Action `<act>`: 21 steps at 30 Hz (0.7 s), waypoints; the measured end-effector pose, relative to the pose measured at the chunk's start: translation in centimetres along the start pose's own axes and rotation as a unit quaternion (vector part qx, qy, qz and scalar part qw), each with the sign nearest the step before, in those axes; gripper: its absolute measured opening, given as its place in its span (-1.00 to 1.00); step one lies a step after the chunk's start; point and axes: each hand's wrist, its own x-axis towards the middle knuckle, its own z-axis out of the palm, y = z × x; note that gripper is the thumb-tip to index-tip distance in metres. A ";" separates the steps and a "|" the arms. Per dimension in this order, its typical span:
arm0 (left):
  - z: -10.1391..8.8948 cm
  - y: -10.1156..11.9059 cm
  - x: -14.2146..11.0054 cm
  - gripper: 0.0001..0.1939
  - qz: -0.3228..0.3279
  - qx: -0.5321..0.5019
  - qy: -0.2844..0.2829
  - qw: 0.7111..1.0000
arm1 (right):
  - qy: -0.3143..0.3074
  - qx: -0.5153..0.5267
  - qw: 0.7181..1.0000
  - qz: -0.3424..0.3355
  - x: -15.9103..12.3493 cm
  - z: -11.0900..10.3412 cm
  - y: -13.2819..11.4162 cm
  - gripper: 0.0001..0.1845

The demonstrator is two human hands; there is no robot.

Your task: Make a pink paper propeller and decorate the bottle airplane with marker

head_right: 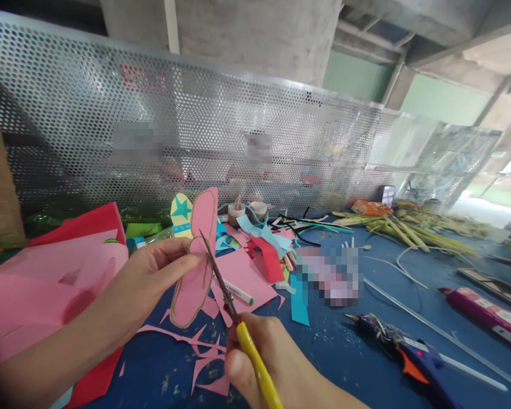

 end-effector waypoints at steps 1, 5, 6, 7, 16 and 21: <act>0.0 0.0 0.0 -0.76 0.001 0.000 0.001 1.000 | 0.000 0.001 1.000 -0.004 0.0 0.0 0.0 -0.28; 0.0 0.2 -0.1 -0.76 -0.001 0.001 0.004 1.000 | -0.003 0.006 1.000 0.005 0.1 -0.1 0.0 -0.27; 0.0 0.2 -0.1 -0.76 -0.003 0.001 0.001 1.000 | -0.002 0.004 1.000 0.010 0.1 -0.1 0.0 -0.26; 0.0 0.2 -0.1 -0.77 -0.004 0.000 -0.001 1.000 | -0.001 0.000 1.000 0.012 0.1 0.0 0.0 -0.25; 0.0 0.2 0.0 -0.78 -0.003 -0.013 -0.009 1.000 | 0.015 -0.022 0.999 0.019 0.1 -0.1 0.0 -0.22; 0.0 0.1 -0.1 -0.78 0.004 -0.019 -0.016 1.000 | 0.021 -0.020 0.999 0.024 0.1 -0.2 0.2 -0.23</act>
